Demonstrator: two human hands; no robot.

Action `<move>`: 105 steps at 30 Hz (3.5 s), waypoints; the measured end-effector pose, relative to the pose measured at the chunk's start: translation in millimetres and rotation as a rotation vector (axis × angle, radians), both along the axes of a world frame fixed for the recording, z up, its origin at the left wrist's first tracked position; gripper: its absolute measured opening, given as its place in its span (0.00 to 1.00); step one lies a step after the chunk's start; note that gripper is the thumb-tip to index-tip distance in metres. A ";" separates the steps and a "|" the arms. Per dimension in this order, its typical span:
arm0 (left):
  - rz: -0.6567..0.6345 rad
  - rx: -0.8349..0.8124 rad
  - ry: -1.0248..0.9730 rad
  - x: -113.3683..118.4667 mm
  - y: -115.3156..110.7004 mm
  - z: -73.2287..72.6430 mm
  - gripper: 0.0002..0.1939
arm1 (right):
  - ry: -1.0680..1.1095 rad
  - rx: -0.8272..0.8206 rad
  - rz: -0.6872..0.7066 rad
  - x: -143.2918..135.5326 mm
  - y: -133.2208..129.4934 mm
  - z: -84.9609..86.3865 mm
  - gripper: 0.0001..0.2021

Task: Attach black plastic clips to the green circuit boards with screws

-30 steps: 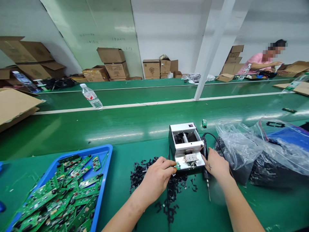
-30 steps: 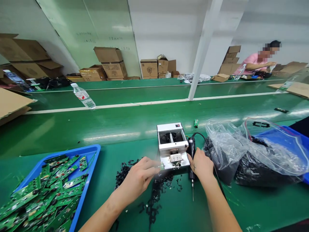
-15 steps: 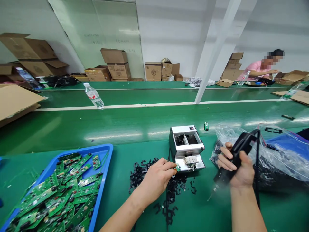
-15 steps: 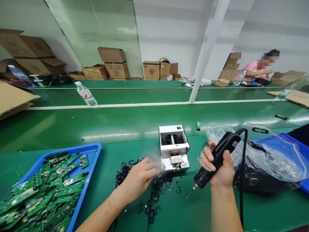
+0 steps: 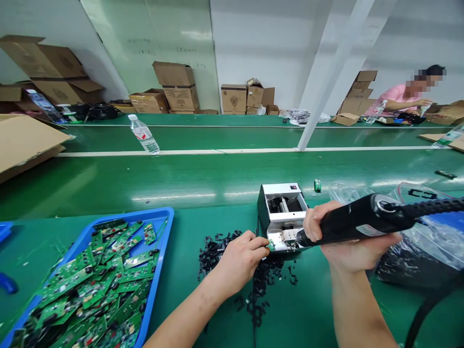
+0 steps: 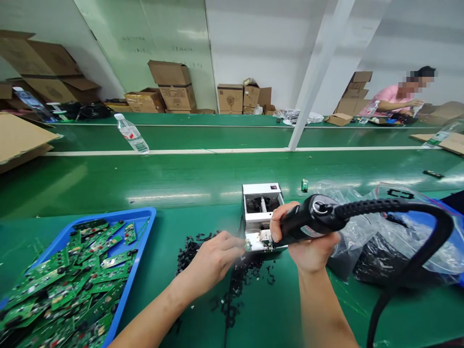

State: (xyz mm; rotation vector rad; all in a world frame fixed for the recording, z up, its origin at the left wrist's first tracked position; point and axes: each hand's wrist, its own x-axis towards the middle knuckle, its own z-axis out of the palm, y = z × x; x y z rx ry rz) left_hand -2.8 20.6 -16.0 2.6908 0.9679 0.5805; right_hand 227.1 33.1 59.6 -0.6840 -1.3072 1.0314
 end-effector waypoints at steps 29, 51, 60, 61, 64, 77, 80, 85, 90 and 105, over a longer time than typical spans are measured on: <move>0.011 0.010 0.044 3.7 0.6 -9.1 0.11 | 0.121 0.071 0.287 -38.0 21.9 13.1 0.42; 0.012 0.024 0.077 3.9 -0.1 -10.0 0.12 | 0.103 0.053 0.326 -43.3 23.0 6.3 0.42; 0.012 0.045 0.062 4.4 0.9 -12.8 0.11 | 0.084 0.072 0.347 -40.1 21.9 4.4 0.45; 0.014 0.047 0.056 4.5 1.2 -13.0 0.11 | 0.073 0.076 0.338 -36.8 19.9 5.5 0.45; 0.018 0.052 0.054 5.0 1.4 -13.0 0.10 | 0.025 0.083 0.257 -21.3 11.8 10.8 0.43; 0.025 0.048 0.094 5.5 0.2 -7.1 0.11 | -0.030 0.056 0.170 3.0 10.2 -12.5 0.46; 0.031 0.042 0.111 5.6 0.3 -4.9 0.11 | -0.034 0.042 0.151 4.1 7.6 -12.3 0.45; 0.022 0.039 0.129 5.9 0.1 -3.3 0.10 | -0.044 0.017 0.186 4.7 0.0 -9.5 0.46; 0.026 0.041 0.139 6.7 -0.3 -5.4 0.09 | 0.004 0.046 0.254 4.5 -4.4 0.2 0.46; 0.026 0.036 0.128 7.2 0.2 -6.0 0.10 | 0.053 0.048 0.323 -30.8 2.5 12.8 0.46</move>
